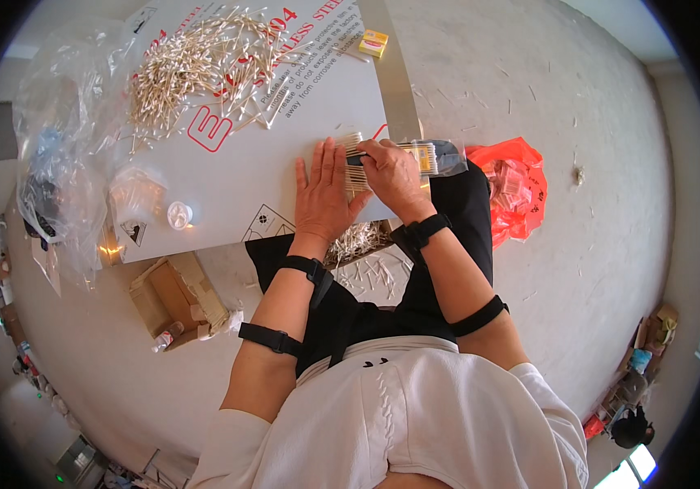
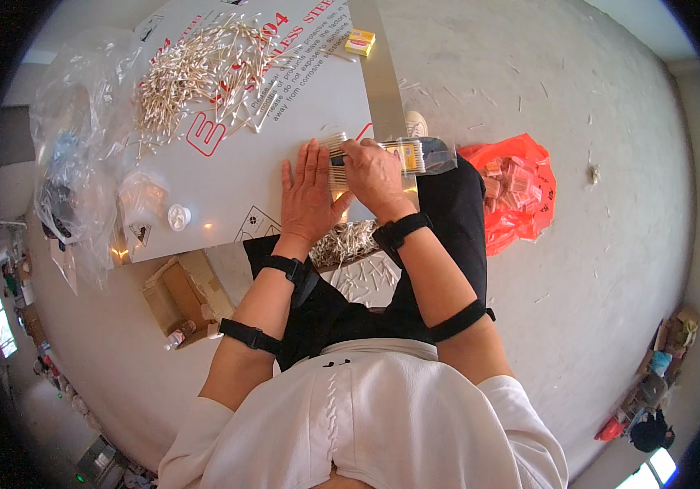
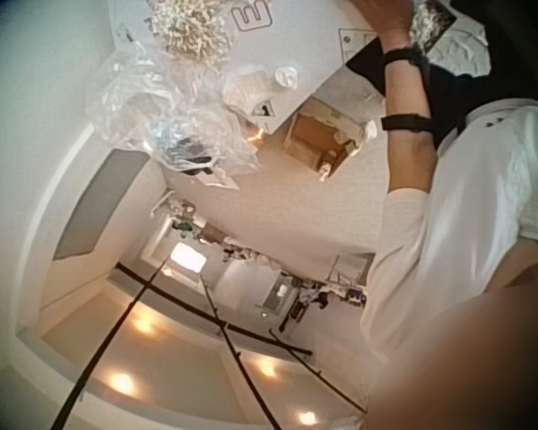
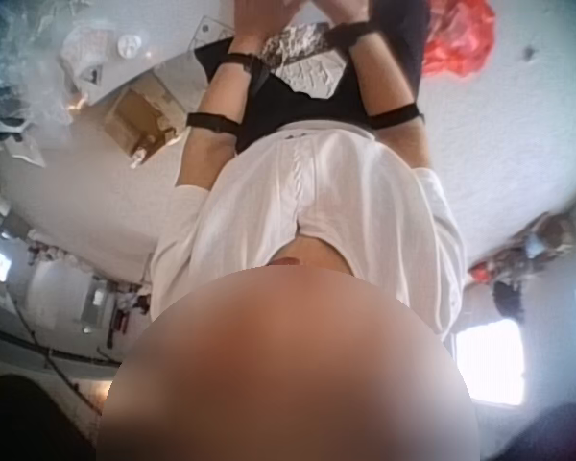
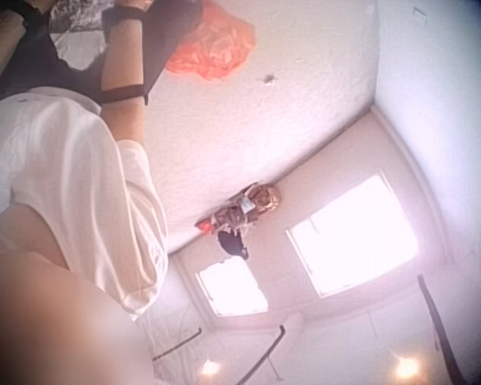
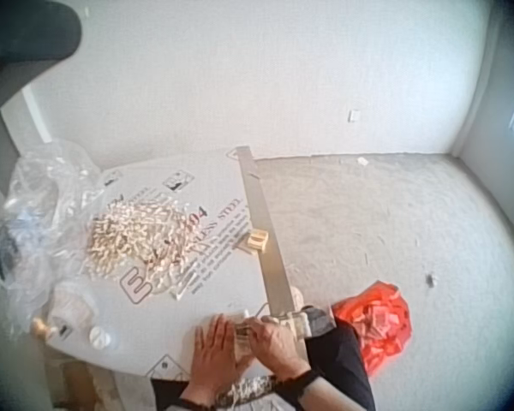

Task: Organizing and placing small wooden sticks into a plastic container.

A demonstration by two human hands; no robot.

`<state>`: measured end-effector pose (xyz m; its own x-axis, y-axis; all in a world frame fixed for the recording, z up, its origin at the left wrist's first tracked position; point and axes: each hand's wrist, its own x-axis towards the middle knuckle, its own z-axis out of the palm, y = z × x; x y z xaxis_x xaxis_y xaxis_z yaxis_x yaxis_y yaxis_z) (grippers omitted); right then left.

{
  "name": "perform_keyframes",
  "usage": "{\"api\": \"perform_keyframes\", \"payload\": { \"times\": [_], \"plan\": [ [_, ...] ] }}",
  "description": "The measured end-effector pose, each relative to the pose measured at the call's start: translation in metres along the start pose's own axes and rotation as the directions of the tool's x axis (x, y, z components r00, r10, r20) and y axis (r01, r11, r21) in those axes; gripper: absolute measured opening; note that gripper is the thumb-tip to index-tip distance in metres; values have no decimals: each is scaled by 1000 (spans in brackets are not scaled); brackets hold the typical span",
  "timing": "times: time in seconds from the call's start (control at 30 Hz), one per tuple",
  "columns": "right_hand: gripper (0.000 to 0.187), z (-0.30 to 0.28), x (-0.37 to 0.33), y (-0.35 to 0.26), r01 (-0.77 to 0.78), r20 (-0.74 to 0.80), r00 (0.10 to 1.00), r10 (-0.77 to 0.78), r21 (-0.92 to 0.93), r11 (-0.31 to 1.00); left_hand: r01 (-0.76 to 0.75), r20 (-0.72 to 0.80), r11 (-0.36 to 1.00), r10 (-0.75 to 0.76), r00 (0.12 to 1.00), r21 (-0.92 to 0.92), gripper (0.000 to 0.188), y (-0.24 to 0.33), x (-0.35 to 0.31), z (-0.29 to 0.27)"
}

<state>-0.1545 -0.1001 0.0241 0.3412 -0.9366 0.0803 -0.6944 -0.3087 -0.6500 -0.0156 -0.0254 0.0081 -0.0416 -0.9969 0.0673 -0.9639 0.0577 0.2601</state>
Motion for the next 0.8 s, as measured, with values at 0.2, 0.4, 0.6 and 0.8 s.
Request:
{"api": "perform_keyframes", "payload": {
  "times": [0.2, 0.4, 0.6, 0.8],
  "plan": [
    [18, 1, 1, -1, 3, 5, 1000, -3, -4, 1000, 0, -5, 1000, 0, 1000, 1, 92, 0, 0, 0],
    [15, 2, -1, 0, -2, 3, 1000, 2, -20, 1000, 1, -12, 1000, 0, 1000, 9, 91, 1, 1, 0],
    [14, 4, -9, 4, 60, 1, 998, -60, -1, 998, 8, -10, 1000, -8, 1000, 9, 88, 1, 1, 0],
    [10, -2, 3, 4, 67, 25, 997, -67, 10, 998, 0, -5, 1000, 0, 1000, 6, 80, -1, -1, 0]
  ]
}}
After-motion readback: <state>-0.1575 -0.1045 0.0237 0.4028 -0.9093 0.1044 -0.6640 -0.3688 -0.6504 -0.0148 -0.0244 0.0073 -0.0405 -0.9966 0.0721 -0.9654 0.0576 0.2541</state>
